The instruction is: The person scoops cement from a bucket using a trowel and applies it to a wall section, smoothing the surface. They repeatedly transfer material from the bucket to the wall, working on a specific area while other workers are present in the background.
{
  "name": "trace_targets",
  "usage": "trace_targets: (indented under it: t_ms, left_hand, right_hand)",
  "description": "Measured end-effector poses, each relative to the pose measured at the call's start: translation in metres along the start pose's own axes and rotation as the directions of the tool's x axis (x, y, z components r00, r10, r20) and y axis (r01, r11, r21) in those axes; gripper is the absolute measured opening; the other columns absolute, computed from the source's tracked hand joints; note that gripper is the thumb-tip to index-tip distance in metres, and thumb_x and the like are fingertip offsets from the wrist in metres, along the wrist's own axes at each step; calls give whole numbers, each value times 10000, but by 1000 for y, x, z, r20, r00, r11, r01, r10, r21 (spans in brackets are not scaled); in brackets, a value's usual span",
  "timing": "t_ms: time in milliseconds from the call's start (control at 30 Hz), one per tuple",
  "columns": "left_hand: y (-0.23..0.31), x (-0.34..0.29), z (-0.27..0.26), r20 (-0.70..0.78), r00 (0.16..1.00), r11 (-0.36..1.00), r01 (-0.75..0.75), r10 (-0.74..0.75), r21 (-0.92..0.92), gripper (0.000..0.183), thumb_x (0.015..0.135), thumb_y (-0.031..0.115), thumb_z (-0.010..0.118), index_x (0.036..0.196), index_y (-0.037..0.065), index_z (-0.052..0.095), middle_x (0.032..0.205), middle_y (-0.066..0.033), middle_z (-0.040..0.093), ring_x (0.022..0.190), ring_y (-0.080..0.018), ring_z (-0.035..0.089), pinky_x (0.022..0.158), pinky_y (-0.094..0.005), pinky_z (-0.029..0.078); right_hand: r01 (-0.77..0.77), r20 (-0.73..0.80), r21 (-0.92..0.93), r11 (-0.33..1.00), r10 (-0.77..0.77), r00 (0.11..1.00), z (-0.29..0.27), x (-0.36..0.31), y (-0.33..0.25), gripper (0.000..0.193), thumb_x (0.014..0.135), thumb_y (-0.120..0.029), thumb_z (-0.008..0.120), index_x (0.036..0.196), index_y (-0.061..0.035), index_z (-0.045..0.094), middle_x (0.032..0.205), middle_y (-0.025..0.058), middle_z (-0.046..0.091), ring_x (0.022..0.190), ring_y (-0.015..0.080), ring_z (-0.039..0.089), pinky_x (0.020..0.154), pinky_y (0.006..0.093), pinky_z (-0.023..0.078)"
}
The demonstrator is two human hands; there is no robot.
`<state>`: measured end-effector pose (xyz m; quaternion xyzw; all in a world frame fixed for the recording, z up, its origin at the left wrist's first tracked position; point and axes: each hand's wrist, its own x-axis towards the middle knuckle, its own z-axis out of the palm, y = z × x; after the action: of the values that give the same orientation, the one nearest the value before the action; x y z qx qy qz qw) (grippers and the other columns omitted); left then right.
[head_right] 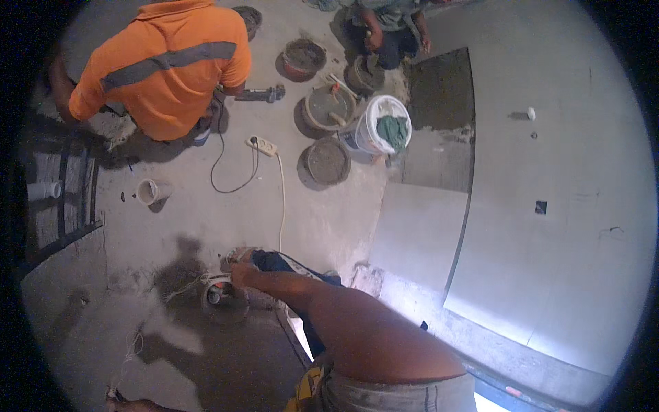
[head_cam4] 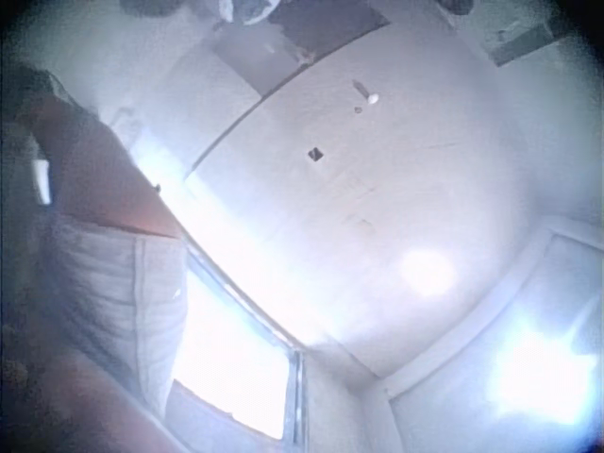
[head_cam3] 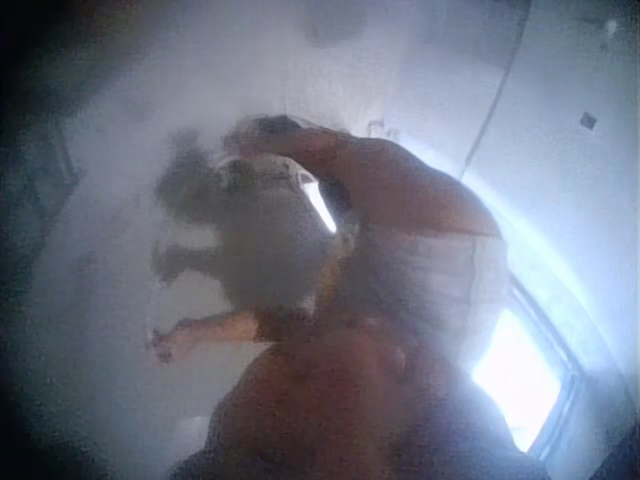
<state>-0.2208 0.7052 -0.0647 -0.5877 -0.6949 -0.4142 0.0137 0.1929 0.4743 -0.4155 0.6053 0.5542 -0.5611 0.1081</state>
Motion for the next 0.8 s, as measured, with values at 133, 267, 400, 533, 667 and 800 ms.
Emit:
trace_targets:
  t_ms: [133, 267, 400, 533, 667, 800]
  left_hand:
    - [75, 25, -24, -200, 964, 976, 145, -176, -160, 446, 1018, 285, 622, 1348, 8, 509, 1223, -181, 637, 1100, -341, 644, 905, -507, 577]
    - [66, 74, -97, 199, 922, 879, -380, 333, 288, 513, 925, 287, 731, 1324, 10, 562, 1196, -172, 653, 1070, -328, 666, 860, -462, 588]
    - [207, 56, -101, -229, 906, 878, -240, 355, 414, 296, 952, 211, 734, 1036, -72, 716, 1028, -161, 750, 879, -269, 726, 827, -363, 587]
    - [259, 81, -178, -266, 782, 824, -554, 564, 119, 322, 983, 264, 701, 1082, -42, 694, 1009, -139, 745, 851, -194, 725, 736, -319, 607]
    - [340, 24, -256, -99, 620, 333, -274, 778, 902, 284, 1019, 195, 637, 1047, -85, 674, 1032, -185, 731, 902, -245, 725, 817, -378, 615]
    - [310, -1, -306, -283, 836, 825, -530, 470, -197, 381, 1067, 337, 538, 1121, -12, 680, 1133, -140, 723, 950, -237, 707, 810, -348, 576]
  right_hand:
    - [69, -239, -117, 991, -95, 966, 13, -39, 18, 222, 817, -195, 608, 860, -45, 766, 880, 219, 735, 839, 379, 726, 737, 488, 580]
    - [-78, -290, 237, 968, 148, 946, 8, -91, 34, 243, 846, -200, 584, 838, -10, 734, 875, 233, 720, 824, 417, 707, 747, 511, 568]
    - [-47, -339, 370, 928, 182, 923, 6, -152, 69, 253, 902, -221, 623, 923, 27, 668, 942, 284, 700, 957, 435, 694, 856, 503, 546]
    - [-106, -390, 436, 894, 294, 873, 5, -189, 81, 380, 917, -338, 688, 1037, 20, 645, 1073, 271, 689, 1032, 421, 680, 895, 475, 538]
    - [-126, -378, 430, 894, 305, 874, 19, -219, 101, 414, 913, -325, 678, 1111, 37, 636, 1119, 280, 680, 1083, 437, 658, 928, 497, 525]
    - [-135, -327, 429, 893, 292, 899, 50, -202, 141, 381, 861, -317, 672, 1020, 29, 702, 1062, 280, 707, 1042, 420, 684, 911, 460, 544]
